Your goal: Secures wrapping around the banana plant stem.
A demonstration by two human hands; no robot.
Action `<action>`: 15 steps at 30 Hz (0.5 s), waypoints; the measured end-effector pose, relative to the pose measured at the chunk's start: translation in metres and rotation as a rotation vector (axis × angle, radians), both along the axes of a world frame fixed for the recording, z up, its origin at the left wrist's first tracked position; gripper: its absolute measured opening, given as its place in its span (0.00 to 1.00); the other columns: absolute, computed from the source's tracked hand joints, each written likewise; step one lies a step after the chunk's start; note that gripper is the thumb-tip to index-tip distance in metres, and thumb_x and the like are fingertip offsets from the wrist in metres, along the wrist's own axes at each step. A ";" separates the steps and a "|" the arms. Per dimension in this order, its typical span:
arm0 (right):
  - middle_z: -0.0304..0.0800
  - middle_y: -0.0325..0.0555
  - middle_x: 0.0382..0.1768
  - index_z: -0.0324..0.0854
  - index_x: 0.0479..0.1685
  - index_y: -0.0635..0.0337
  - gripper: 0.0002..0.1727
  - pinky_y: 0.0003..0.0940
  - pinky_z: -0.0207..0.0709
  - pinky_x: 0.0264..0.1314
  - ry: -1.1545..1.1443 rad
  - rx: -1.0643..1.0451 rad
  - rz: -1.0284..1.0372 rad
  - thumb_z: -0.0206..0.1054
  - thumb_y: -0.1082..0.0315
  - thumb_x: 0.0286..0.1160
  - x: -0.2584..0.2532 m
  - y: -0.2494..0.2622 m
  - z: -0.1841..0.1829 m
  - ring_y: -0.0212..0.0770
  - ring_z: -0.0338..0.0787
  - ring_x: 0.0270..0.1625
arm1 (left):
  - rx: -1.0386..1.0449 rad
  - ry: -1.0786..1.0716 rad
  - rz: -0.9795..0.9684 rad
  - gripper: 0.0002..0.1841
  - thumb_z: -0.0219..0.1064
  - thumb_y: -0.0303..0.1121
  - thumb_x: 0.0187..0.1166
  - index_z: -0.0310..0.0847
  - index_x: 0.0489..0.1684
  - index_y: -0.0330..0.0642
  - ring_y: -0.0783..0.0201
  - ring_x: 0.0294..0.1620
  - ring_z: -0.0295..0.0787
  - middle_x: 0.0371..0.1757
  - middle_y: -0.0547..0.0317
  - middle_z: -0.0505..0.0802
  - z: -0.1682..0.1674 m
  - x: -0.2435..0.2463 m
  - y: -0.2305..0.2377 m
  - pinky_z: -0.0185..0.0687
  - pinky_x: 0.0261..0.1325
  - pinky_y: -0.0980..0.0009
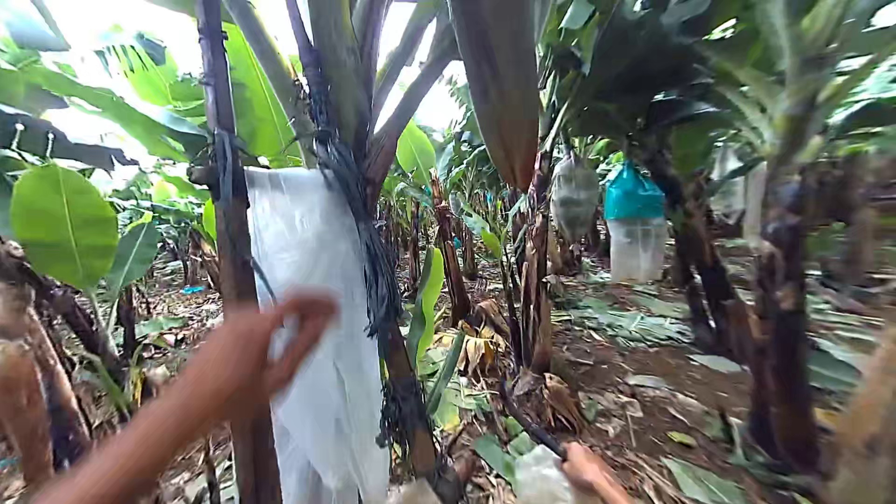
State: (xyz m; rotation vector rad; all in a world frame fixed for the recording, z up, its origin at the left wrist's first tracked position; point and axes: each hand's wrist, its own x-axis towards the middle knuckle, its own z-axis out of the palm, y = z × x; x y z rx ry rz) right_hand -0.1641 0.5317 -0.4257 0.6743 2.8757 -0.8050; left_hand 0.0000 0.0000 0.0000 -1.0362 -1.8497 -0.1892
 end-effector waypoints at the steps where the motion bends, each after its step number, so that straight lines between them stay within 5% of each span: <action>1: 0.90 0.64 0.62 0.88 0.62 0.59 0.25 0.70 0.74 0.70 0.041 -0.019 -0.009 0.67 0.49 0.77 -0.011 -0.011 0.009 0.64 0.86 0.69 | -0.013 0.063 0.161 0.19 0.58 0.40 0.89 0.84 0.66 0.39 0.39 0.53 0.93 0.55 0.40 0.93 0.061 -0.025 0.012 0.86 0.50 0.37; 3: 0.89 0.64 0.63 0.88 0.61 0.60 0.23 0.66 0.75 0.72 0.120 -0.060 -0.045 0.66 0.52 0.80 -0.012 -0.042 0.017 0.63 0.86 0.70 | -0.034 0.040 0.415 0.27 0.50 0.48 0.93 0.75 0.75 0.33 0.27 0.74 0.77 0.70 0.28 0.83 0.150 -0.089 0.030 0.70 0.71 0.28; 4: 0.88 0.64 0.65 0.87 0.61 0.62 0.22 0.64 0.73 0.74 0.162 -0.075 -0.062 0.66 0.53 0.82 -0.007 -0.060 0.021 0.63 0.85 0.72 | -0.013 -0.004 0.514 0.32 0.45 0.54 0.93 0.76 0.71 0.29 0.25 0.75 0.74 0.70 0.25 0.82 0.170 -0.124 0.034 0.67 0.72 0.26; 6: 0.82 0.65 0.71 0.86 0.64 0.63 0.23 0.62 0.74 0.75 0.278 -0.063 -0.088 0.65 0.54 0.83 -0.010 -0.079 0.024 0.63 0.83 0.73 | 0.077 -0.082 0.713 0.43 0.36 0.62 0.91 0.84 0.49 0.24 0.21 0.65 0.82 0.57 0.19 0.87 0.173 -0.168 0.044 0.70 0.60 0.22; 8: 0.80 0.65 0.72 0.87 0.63 0.62 0.22 0.62 0.78 0.71 0.380 -0.049 -0.098 0.66 0.54 0.82 -0.023 -0.086 0.020 0.63 0.85 0.69 | 0.201 -0.145 0.809 0.48 0.33 0.66 0.89 0.85 0.41 0.23 0.20 0.62 0.84 0.52 0.18 0.89 0.168 -0.181 0.048 0.70 0.56 0.21; 11: 0.82 0.66 0.69 0.88 0.59 0.65 0.20 0.62 0.79 0.68 0.494 -0.088 -0.102 0.68 0.57 0.81 -0.017 -0.082 0.048 0.64 0.87 0.66 | 0.324 -0.244 0.799 0.46 0.39 0.67 0.87 0.86 0.46 0.24 0.19 0.64 0.82 0.54 0.17 0.88 0.151 -0.197 0.050 0.69 0.60 0.20; 15: 0.84 0.68 0.66 0.89 0.59 0.67 0.19 0.65 0.81 0.64 0.585 -0.107 0.026 0.68 0.60 0.79 -0.015 -0.070 0.132 0.67 0.88 0.62 | 0.249 -0.291 0.907 0.43 0.37 0.68 0.86 0.90 0.48 0.38 0.27 0.60 0.86 0.51 0.29 0.92 0.163 -0.206 0.046 0.74 0.60 0.26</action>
